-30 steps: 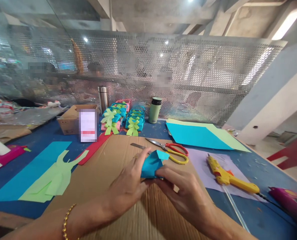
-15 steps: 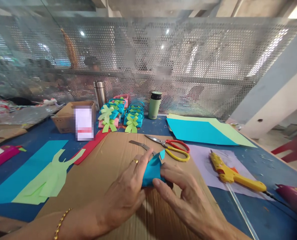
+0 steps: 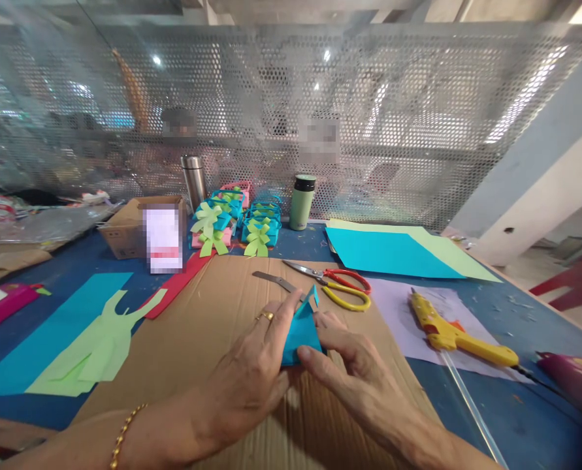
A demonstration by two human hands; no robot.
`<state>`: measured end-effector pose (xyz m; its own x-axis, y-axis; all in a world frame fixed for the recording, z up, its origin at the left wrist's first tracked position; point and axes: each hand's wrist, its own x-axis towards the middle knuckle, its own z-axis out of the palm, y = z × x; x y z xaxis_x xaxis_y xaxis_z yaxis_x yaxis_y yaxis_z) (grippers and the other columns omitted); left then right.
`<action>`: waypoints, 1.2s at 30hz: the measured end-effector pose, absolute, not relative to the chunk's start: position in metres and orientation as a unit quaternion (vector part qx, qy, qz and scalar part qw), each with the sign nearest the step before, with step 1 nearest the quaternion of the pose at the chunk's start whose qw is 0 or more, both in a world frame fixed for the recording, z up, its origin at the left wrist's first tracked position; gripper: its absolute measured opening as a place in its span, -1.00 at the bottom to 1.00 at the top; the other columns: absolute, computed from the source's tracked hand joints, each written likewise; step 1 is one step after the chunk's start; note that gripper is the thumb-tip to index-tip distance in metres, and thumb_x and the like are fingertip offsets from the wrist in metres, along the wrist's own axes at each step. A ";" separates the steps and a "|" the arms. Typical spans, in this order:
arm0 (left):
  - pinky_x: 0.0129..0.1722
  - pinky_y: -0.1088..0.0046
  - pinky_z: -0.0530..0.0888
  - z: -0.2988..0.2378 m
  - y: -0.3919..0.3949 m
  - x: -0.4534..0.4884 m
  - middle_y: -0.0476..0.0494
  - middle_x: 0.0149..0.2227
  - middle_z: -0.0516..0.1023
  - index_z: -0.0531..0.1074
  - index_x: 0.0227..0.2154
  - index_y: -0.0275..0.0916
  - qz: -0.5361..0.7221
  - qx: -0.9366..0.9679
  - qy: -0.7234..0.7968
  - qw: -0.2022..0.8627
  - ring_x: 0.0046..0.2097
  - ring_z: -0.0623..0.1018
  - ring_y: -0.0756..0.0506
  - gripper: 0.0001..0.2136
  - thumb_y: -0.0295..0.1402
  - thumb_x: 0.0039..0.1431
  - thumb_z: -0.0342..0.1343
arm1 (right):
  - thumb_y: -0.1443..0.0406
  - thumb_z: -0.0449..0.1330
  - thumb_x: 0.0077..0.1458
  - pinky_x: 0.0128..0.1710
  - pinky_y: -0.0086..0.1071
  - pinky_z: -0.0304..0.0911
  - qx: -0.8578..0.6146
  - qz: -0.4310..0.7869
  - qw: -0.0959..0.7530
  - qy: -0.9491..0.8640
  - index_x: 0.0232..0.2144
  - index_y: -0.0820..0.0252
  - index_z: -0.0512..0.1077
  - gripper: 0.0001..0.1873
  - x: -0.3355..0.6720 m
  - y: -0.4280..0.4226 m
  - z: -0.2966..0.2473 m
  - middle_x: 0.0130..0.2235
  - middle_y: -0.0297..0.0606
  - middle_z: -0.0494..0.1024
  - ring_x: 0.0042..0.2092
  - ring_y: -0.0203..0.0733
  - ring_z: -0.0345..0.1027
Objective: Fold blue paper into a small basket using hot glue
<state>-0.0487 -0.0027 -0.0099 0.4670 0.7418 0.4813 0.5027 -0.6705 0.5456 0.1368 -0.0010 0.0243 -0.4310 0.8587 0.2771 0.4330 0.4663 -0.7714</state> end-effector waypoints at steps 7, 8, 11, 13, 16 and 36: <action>0.21 0.07 0.41 -0.006 0.001 -0.048 -0.28 0.32 0.25 -0.17 0.39 -0.05 0.375 0.792 0.396 0.275 0.27 0.37 -0.26 -0.20 -0.39 0.21 0.17 | 0.15 0.13 0.20 -0.18 -0.24 0.27 -0.440 0.365 0.336 -0.748 -0.50 0.14 0.47 -0.70 0.136 0.000 0.026 -0.39 -0.30 0.51 -0.27 -0.14 0.35; 0.19 0.09 0.44 -0.002 0.001 -0.048 -0.27 0.28 0.32 -0.12 0.38 -0.07 0.377 0.782 0.396 0.300 0.22 0.42 -0.25 -0.20 -0.41 0.17 0.18 | 0.15 0.12 0.20 -0.20 -0.25 0.27 -0.442 0.375 0.334 -0.743 -0.50 0.15 0.46 -0.70 0.136 0.000 0.027 -0.38 -0.30 0.51 -0.28 -0.15 0.35; 0.17 0.12 0.45 0.011 0.002 -0.051 -0.24 0.22 0.39 0.01 0.35 -0.09 0.369 0.762 0.385 0.369 0.16 0.48 -0.23 -0.25 -0.49 0.11 0.15 | 0.14 0.12 0.20 -0.28 -0.31 0.24 -0.442 0.384 0.337 -0.738 -0.54 0.17 0.42 -0.67 0.137 0.000 0.027 -0.40 -0.31 0.51 -0.33 -0.20 0.32; 0.18 0.13 0.44 0.017 0.002 -0.053 -0.23 0.23 0.39 0.09 0.32 -0.10 0.361 0.755 0.384 0.391 0.18 0.46 -0.23 -0.30 -0.49 0.11 0.15 | 0.13 0.13 0.20 -0.33 -0.35 0.21 -0.440 0.383 0.340 -0.738 -0.55 0.17 0.40 -0.65 0.137 0.000 0.027 -0.42 -0.33 0.50 -0.36 -0.23 0.28; 0.13 0.16 0.47 0.022 0.001 -0.056 -0.21 0.18 0.44 0.22 0.25 -0.12 0.351 0.764 0.393 0.374 0.13 0.49 -0.23 -0.41 -0.43 0.15 0.17 | 0.12 0.12 0.23 -0.36 -0.38 0.19 -0.430 0.392 0.343 -0.737 -0.52 0.18 0.42 -0.65 0.137 0.000 0.025 -0.43 -0.34 0.50 -0.38 -0.26 0.27; -0.35 0.49 0.39 0.032 0.011 -0.066 -0.03 -0.42 0.49 0.48 -0.45 -0.27 0.318 0.755 0.414 0.397 -0.35 0.41 -0.03 -0.68 -0.32 0.33 -0.12 | 0.10 0.13 0.26 -0.31 -0.39 0.30 -0.408 0.402 0.352 -0.741 -0.47 0.17 0.53 -0.63 0.137 0.002 0.022 -0.44 -0.35 0.48 -0.35 -0.24 0.34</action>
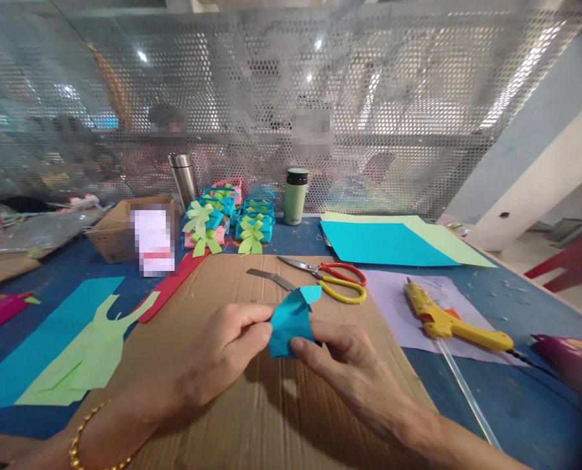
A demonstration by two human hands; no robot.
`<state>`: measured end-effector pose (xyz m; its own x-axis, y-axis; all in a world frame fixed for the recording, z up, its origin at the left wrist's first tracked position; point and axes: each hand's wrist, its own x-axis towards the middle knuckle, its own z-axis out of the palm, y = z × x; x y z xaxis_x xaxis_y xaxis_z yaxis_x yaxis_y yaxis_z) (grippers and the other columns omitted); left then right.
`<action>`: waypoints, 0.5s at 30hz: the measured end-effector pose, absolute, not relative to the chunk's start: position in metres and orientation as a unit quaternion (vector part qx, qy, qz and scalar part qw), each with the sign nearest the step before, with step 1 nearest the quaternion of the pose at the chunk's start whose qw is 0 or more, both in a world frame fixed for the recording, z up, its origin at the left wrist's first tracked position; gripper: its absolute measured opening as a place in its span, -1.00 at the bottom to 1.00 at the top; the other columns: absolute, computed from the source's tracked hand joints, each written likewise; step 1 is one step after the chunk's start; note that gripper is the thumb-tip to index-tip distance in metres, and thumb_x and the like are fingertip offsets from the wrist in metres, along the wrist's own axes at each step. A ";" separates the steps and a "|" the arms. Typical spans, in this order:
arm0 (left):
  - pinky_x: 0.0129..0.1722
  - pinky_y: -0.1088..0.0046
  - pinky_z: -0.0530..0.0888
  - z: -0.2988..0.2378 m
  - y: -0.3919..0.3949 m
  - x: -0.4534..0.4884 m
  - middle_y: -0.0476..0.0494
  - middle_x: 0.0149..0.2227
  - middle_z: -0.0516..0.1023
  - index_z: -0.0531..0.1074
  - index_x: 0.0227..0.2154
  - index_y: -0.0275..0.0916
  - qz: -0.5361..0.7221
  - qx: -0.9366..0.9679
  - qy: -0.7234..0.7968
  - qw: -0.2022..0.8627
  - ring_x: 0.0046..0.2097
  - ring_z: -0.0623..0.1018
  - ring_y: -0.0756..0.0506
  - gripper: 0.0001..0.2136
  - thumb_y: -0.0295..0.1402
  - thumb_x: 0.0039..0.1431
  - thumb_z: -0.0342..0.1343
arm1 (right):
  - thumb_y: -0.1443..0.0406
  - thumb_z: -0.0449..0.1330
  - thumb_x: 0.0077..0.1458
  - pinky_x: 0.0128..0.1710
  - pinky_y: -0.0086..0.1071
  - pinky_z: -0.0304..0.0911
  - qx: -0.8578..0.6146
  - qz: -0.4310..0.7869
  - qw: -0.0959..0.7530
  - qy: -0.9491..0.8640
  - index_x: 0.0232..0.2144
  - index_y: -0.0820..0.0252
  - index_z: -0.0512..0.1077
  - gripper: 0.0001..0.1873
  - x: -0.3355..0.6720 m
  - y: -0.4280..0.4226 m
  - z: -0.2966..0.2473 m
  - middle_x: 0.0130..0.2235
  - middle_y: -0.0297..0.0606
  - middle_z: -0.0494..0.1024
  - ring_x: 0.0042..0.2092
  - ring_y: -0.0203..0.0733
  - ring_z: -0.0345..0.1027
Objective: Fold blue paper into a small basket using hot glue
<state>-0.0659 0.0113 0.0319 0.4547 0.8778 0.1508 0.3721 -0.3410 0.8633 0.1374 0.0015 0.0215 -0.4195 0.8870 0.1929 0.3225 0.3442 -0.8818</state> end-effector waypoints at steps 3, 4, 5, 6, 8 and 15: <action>-0.31 0.47 0.43 0.036 0.009 -0.068 -0.05 -0.42 0.52 0.53 -0.45 -0.27 0.311 0.755 0.416 0.400 -0.32 0.46 -0.07 -0.68 -0.38 0.25 -0.12 | 0.11 0.13 0.26 -0.34 -0.40 0.29 -0.409 0.392 0.356 -0.743 -0.49 0.17 0.53 -0.62 0.137 0.001 0.022 -0.46 -0.35 0.48 -0.38 -0.25 0.32; -0.30 0.47 0.44 0.036 0.009 -0.069 -0.05 -0.43 0.53 0.54 -0.44 -0.26 0.313 0.755 0.421 0.394 -0.31 0.47 -0.08 -0.69 -0.39 0.23 -0.11 | 0.10 0.13 0.27 -0.36 -0.40 0.28 -0.411 0.390 0.356 -0.743 -0.49 0.16 0.53 -0.62 0.137 0.001 0.021 -0.47 -0.35 0.47 -0.39 -0.26 0.31; -0.30 0.46 0.45 0.036 0.008 -0.069 -0.05 -0.44 0.53 0.55 -0.44 -0.25 0.312 0.755 0.426 0.389 -0.31 0.48 -0.08 -0.71 -0.39 0.21 -0.09 | 0.10 0.13 0.27 -0.37 -0.41 0.28 -0.413 0.390 0.356 -0.742 -0.50 0.16 0.53 -0.61 0.137 0.001 0.021 -0.48 -0.36 0.47 -0.40 -0.26 0.30; -0.30 0.47 0.45 0.036 0.007 -0.070 -0.04 -0.45 0.54 0.56 -0.43 -0.24 0.311 0.756 0.429 0.383 -0.31 0.49 -0.09 -0.72 -0.40 0.19 -0.07 | 0.09 0.13 0.27 -0.38 -0.41 0.28 -0.415 0.391 0.356 -0.741 -0.49 0.15 0.54 -0.62 0.136 0.001 0.021 -0.49 -0.36 0.47 -0.41 -0.26 0.30; -0.28 0.46 0.46 0.038 0.005 -0.069 -0.04 -0.45 0.55 0.57 -0.40 -0.23 0.303 0.764 0.430 0.373 -0.32 0.50 -0.09 -0.74 -0.41 0.17 -0.05 | 0.08 0.13 0.27 -0.38 -0.41 0.29 -0.416 0.396 0.357 -0.736 -0.45 0.13 0.56 -0.63 0.136 0.001 0.020 -0.48 -0.37 0.48 -0.40 -0.25 0.32; -0.27 0.46 0.48 0.040 0.003 -0.064 -0.01 -0.40 0.59 0.60 -0.21 -0.20 0.294 0.785 0.424 0.342 -0.32 0.50 -0.07 -0.69 -0.48 0.15 -0.04 | 0.07 0.13 0.27 -0.31 -0.39 0.34 -0.411 0.414 0.368 -0.724 -0.39 0.12 0.61 -0.63 0.135 0.000 0.019 -0.44 -0.35 0.53 -0.34 -0.22 0.39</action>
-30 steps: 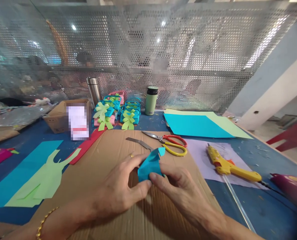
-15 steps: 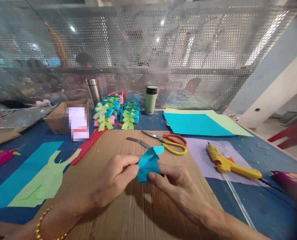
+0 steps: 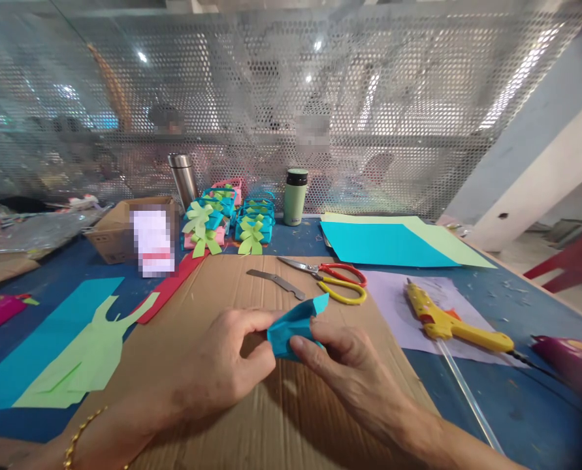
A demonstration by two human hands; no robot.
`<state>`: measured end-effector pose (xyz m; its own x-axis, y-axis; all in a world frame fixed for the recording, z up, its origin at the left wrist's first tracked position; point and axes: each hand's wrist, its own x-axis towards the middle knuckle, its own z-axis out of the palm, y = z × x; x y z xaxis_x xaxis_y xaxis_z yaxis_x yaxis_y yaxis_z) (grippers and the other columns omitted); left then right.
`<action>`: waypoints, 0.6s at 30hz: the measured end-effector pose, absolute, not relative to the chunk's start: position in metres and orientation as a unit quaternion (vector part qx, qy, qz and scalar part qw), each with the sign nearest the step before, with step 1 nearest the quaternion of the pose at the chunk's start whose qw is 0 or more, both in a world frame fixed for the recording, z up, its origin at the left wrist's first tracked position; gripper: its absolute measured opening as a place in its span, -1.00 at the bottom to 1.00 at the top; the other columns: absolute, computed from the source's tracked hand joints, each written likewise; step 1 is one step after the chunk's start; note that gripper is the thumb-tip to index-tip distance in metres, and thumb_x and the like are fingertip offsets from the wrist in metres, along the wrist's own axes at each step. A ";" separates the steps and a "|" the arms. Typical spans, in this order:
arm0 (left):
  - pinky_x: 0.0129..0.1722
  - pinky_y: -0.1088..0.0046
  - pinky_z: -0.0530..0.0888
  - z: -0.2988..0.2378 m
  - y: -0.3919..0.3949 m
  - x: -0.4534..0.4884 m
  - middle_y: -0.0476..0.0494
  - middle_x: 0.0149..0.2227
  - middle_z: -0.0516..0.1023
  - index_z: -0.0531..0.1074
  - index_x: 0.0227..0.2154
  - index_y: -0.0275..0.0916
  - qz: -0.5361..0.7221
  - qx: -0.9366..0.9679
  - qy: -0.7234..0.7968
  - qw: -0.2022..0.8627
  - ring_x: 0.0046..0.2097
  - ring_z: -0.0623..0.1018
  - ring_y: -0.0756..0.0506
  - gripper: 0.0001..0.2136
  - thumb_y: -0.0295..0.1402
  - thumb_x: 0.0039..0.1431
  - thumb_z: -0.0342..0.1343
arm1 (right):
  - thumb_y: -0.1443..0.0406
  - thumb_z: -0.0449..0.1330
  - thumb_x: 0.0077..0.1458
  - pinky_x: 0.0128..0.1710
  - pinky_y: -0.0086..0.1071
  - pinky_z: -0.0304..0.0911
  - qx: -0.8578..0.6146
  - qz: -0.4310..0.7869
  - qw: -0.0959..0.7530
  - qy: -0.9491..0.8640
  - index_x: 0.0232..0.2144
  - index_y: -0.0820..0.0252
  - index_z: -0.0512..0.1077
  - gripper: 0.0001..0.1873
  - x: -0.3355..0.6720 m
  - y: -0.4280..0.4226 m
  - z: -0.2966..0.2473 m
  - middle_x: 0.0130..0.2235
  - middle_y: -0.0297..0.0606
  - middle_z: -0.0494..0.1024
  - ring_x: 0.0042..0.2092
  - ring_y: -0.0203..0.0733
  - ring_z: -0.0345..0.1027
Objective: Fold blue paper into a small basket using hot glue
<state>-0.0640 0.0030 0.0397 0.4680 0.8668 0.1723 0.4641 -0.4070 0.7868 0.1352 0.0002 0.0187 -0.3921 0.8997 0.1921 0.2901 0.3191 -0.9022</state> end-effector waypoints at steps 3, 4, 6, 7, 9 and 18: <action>-0.28 0.48 0.47 0.035 0.000 -0.065 -0.01 -0.40 0.60 0.60 -0.17 -0.18 0.292 0.789 0.440 0.314 -0.29 0.53 -0.08 -0.69 -0.47 0.17 -0.02 | 0.06 0.13 0.27 -0.33 -0.41 0.33 -0.415 0.416 0.371 -0.719 -0.38 0.13 0.62 -0.62 0.135 0.001 0.018 -0.44 -0.35 0.54 -0.36 -0.24 0.38; -0.26 0.47 0.48 0.035 -0.001 -0.065 -0.02 -0.38 0.62 0.60 -0.16 -0.17 0.291 0.791 0.445 0.303 -0.26 0.55 -0.10 -0.69 -0.47 0.17 -0.01 | 0.06 0.14 0.27 -0.33 -0.41 0.33 -0.416 0.417 0.373 -0.717 -0.38 0.14 0.62 -0.62 0.135 0.001 0.017 -0.45 -0.35 0.54 -0.37 -0.25 0.37; -0.15 0.42 0.49 0.035 -0.003 -0.064 -0.05 -0.27 0.66 0.60 -0.09 -0.14 0.284 0.794 0.452 0.290 -0.15 0.57 -0.14 -0.67 -0.45 0.17 0.01 | 0.06 0.15 0.26 -0.34 -0.42 0.33 -0.419 0.419 0.379 -0.711 -0.40 0.15 0.62 -0.62 0.136 0.001 0.017 -0.46 -0.35 0.53 -0.38 -0.25 0.37; -0.09 0.38 0.49 0.036 -0.004 -0.063 -0.07 -0.19 0.67 0.59 -0.05 -0.12 0.285 0.794 0.454 0.286 -0.09 0.57 -0.17 -0.65 -0.44 0.16 0.03 | 0.06 0.16 0.26 -0.35 -0.42 0.32 -0.419 0.421 0.382 -0.708 -0.40 0.15 0.62 -0.62 0.136 0.001 0.016 -0.47 -0.35 0.53 -0.39 -0.25 0.36; 0.01 0.31 0.46 0.037 -0.005 -0.061 -0.08 -0.05 0.65 0.54 0.05 -0.07 0.293 0.791 0.454 0.285 0.00 0.56 -0.20 -0.60 -0.42 0.17 0.06 | 0.06 0.16 0.25 -0.35 -0.41 0.32 -0.420 0.424 0.387 -0.704 -0.42 0.14 0.61 -0.62 0.137 0.001 0.015 -0.47 -0.35 0.52 -0.39 -0.25 0.35; 0.06 0.26 0.43 0.022 0.001 -0.057 -0.02 0.03 0.62 0.46 0.13 0.07 0.302 0.766 0.457 0.336 0.04 0.57 -0.23 -0.57 -0.28 0.18 0.24 | 0.10 0.14 0.24 -0.39 -0.42 0.19 -0.423 0.420 0.394 -0.699 -0.48 0.18 0.55 -0.63 0.135 0.002 0.013 -0.50 -0.37 0.43 -0.42 -0.29 0.25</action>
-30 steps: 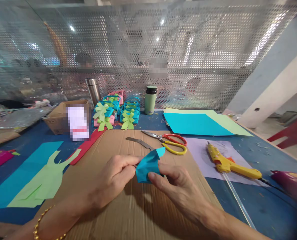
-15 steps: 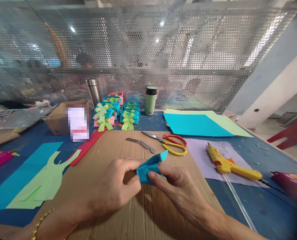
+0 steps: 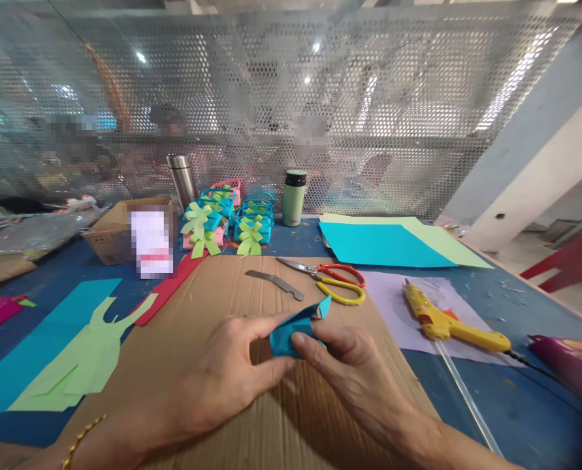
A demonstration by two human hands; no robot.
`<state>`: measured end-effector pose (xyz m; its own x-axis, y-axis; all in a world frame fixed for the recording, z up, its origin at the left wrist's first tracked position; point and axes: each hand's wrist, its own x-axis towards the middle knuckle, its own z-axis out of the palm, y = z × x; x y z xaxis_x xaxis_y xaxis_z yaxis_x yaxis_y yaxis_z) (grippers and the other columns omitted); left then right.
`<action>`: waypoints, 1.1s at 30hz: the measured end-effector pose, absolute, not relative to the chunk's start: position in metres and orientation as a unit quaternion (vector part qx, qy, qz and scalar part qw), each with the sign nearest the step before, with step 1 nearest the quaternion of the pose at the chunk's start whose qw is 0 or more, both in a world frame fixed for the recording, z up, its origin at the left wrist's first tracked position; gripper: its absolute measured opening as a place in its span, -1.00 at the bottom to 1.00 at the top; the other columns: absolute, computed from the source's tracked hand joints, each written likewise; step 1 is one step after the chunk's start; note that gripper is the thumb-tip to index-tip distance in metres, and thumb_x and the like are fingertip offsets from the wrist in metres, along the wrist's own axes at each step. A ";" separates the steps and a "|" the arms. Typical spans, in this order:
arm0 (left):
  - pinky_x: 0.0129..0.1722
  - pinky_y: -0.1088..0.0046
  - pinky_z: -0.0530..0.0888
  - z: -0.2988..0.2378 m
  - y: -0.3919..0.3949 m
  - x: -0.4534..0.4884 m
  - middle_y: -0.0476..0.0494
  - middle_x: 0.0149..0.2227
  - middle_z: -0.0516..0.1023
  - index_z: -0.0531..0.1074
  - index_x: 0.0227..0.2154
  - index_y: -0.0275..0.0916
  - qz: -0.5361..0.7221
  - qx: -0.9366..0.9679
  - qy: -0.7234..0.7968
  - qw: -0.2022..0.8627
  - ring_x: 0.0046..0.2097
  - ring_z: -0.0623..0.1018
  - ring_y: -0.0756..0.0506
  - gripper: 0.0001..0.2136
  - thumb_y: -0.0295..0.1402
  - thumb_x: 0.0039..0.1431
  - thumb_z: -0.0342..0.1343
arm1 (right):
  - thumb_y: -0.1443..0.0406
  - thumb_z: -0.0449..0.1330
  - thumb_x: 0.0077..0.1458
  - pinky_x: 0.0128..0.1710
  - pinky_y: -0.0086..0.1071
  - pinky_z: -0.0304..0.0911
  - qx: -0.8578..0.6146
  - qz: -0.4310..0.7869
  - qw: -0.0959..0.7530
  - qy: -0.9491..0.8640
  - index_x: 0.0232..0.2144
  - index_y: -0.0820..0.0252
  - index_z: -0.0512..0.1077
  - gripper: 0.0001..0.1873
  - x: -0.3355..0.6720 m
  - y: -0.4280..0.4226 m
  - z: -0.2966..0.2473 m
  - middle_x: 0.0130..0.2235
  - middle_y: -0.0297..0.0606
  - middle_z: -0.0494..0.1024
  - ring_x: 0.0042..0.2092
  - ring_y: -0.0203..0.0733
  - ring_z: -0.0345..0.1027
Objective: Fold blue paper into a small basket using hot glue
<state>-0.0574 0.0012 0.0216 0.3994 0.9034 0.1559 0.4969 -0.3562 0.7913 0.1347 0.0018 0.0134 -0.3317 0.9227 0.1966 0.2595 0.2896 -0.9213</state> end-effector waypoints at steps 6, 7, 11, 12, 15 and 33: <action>-0.04 0.35 0.45 0.015 0.006 -0.057 -0.01 -0.03 0.66 0.47 0.12 0.07 0.327 0.765 0.450 0.325 -0.08 0.62 -0.17 -0.60 -0.28 0.22 0.21 | 0.06 0.11 0.26 -0.28 -0.38 0.31 -0.420 0.401 0.384 -0.718 -0.36 0.17 0.56 -0.64 0.137 -0.001 0.018 -0.35 -0.29 0.59 -0.31 -0.20 0.42; -0.05 0.37 0.45 0.016 0.007 -0.058 -0.01 -0.05 0.66 0.48 0.11 0.05 0.333 0.763 0.445 0.330 -0.08 0.62 -0.16 -0.62 -0.27 0.22 0.21 | 0.06 0.13 0.26 -0.25 -0.36 0.33 -0.426 0.392 0.380 -0.722 -0.31 0.16 0.57 -0.65 0.138 -0.002 0.020 -0.31 -0.27 0.61 -0.27 -0.17 0.44; -0.11 0.40 0.46 0.021 0.009 -0.058 -0.01 -0.17 0.69 0.55 0.05 -0.02 0.340 0.749 0.445 0.353 -0.12 0.61 -0.16 -0.67 -0.21 0.22 0.22 | 0.08 0.18 0.22 -0.22 -0.30 0.41 -0.443 0.319 0.384 -0.745 -0.14 0.08 0.57 -0.70 0.140 -0.006 0.026 -0.23 -0.24 0.63 -0.22 -0.10 0.49; -0.14 0.40 0.46 0.022 0.009 -0.058 -0.01 -0.22 0.69 0.55 0.05 -0.03 0.338 0.746 0.447 0.360 -0.14 0.60 -0.16 -0.66 -0.20 0.22 0.22 | 0.10 0.18 0.23 -0.23 -0.30 0.42 -0.440 0.302 0.386 -0.752 -0.14 0.07 0.57 -0.72 0.140 -0.007 0.027 -0.24 -0.25 0.64 -0.23 -0.11 0.49; -0.17 0.40 0.46 0.025 0.009 -0.057 0.00 -0.30 0.66 0.54 0.06 -0.06 0.334 0.735 0.453 0.377 -0.15 0.58 -0.16 -0.66 -0.21 0.23 0.20 | 0.17 0.15 0.27 -0.24 -0.33 0.45 -0.426 0.264 0.393 -0.771 -0.13 0.04 0.55 -0.78 0.140 -0.008 0.025 -0.29 -0.32 0.64 -0.28 -0.17 0.51; -0.28 0.43 0.42 0.021 0.016 -0.061 -0.05 -0.32 0.61 0.62 -0.18 -0.19 0.373 0.711 0.477 0.356 -0.30 0.49 -0.09 -0.73 -0.18 0.25 0.10 | 0.38 0.13 0.29 -0.01 -0.25 0.31 -0.380 0.030 0.532 -0.756 -0.05 0.08 0.47 -0.77 0.167 0.011 0.035 -0.08 -0.22 0.55 -0.02 -0.15 0.41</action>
<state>-0.0612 0.0163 0.0209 0.2654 0.9451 0.1908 0.4134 -0.2903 0.8630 0.1667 0.0114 0.0346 -0.1456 0.6067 0.7815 0.5431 0.7092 -0.4495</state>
